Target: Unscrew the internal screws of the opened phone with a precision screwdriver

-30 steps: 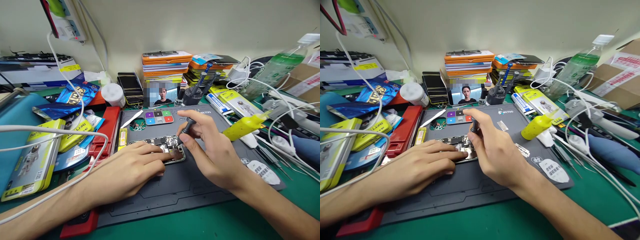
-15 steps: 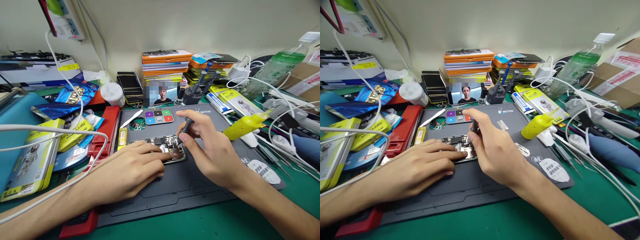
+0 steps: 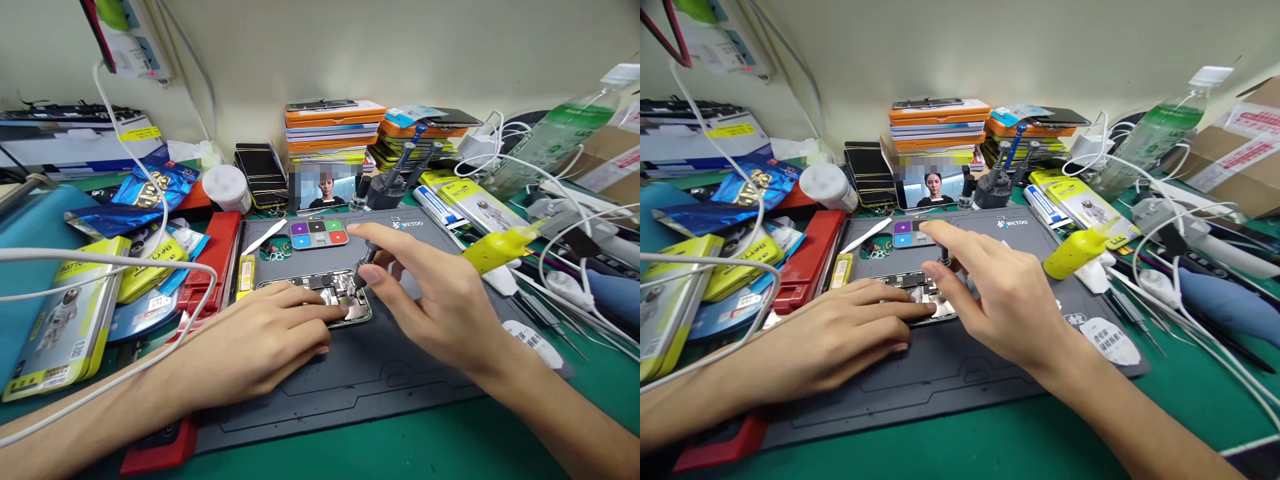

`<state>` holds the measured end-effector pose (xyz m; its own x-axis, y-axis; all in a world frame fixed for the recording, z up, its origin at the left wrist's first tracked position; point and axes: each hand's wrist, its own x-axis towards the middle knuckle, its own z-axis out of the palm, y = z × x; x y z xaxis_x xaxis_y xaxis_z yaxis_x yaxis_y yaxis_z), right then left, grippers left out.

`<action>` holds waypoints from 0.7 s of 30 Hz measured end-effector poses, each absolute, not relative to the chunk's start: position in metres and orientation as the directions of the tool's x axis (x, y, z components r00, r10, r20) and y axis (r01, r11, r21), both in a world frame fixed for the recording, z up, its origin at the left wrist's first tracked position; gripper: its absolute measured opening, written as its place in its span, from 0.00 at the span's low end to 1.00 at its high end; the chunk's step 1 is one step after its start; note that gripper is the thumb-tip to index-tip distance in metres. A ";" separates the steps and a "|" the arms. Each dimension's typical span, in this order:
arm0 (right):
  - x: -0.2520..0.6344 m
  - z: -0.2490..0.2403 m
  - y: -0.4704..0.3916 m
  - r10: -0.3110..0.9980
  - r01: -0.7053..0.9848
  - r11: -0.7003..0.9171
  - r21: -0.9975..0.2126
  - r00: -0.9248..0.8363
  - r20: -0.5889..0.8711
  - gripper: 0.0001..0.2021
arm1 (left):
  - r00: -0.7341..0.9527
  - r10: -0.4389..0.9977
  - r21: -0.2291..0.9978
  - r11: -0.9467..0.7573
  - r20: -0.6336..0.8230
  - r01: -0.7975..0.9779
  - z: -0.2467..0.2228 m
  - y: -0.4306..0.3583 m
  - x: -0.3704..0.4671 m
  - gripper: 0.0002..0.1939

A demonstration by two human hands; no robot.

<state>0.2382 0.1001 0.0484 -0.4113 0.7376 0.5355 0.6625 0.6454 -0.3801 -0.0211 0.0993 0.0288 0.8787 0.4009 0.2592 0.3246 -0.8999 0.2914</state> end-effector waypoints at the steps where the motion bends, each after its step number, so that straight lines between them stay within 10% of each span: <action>1: 0.238 0.050 0.100 0.737 0.651 0.649 -0.392 -0.412 0.536 0.20 | 0.878 0.399 0.290 -0.901 0.263 0.323 0.029 0.099 -0.021 0.14; 21: 0.237 0.047 0.100 0.672 0.643 0.699 -0.313 -0.442 0.594 0.22 | 0.700 0.577 0.386 -0.812 0.421 0.438 0.028 0.095 -0.028 0.05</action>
<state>0.2367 0.0999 0.0474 -0.4421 0.6721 0.5940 0.6425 0.6993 -0.3131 -0.0285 0.0949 0.0283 0.6998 0.5773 0.4208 0.4378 -0.8120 0.3860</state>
